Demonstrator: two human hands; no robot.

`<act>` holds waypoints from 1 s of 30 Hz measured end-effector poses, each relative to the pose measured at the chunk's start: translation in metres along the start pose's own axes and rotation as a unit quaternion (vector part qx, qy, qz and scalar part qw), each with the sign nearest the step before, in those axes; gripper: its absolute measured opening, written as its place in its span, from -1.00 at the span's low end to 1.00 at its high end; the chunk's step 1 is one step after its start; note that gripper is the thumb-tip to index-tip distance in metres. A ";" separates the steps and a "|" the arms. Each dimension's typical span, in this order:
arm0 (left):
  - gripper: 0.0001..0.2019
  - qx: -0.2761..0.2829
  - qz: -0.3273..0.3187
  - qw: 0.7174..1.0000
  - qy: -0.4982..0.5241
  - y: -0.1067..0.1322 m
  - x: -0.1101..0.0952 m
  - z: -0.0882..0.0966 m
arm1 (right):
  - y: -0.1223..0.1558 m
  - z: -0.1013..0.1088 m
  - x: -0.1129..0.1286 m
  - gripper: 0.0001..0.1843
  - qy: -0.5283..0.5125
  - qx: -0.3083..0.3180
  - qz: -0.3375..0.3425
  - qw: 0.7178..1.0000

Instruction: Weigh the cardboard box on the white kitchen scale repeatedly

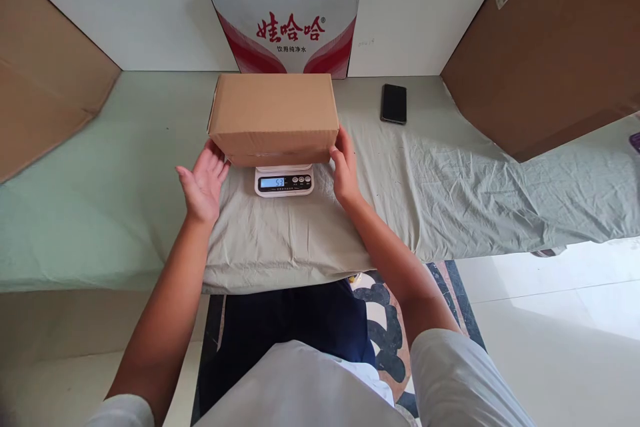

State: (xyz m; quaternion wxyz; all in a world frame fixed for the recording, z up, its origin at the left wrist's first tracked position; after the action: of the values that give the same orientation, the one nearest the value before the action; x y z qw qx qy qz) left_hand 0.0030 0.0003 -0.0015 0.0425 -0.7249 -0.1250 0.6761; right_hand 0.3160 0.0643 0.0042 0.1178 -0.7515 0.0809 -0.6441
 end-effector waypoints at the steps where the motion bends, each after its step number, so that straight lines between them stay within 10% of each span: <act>1: 0.19 0.003 -0.002 1.000 0.003 0.000 -0.001 -0.002 | 0.000 0.000 0.000 -0.22 -0.001 0.000 -0.001 1.000; 20: -0.06 0.049 -0.043 0.998 0.028 -0.008 -0.012 -0.002 | -0.007 -0.005 0.032 -0.23 0.077 0.044 0.044 0.995; 30: -0.15 0.044 -0.081 0.995 0.042 -0.099 -0.030 -0.013 | -0.107 -0.014 -0.003 -0.18 0.137 0.029 0.112 0.984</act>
State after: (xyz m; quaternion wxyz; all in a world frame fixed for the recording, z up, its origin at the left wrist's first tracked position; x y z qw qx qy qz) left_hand 0.0025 0.0898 0.0519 0.1341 -0.7373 -0.1515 0.6446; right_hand 0.2987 0.1664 0.0336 0.1989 -0.6387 0.1610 -0.7256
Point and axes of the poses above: each hand's wrist, its own y-axis away from the middle knuckle, its own z-axis out of the back of the hand, x = y × z, the point moved 1 cm from there along -y, towards the middle knuckle, and after that the axes turned 3 degrees about x, right-handed, at the moved point
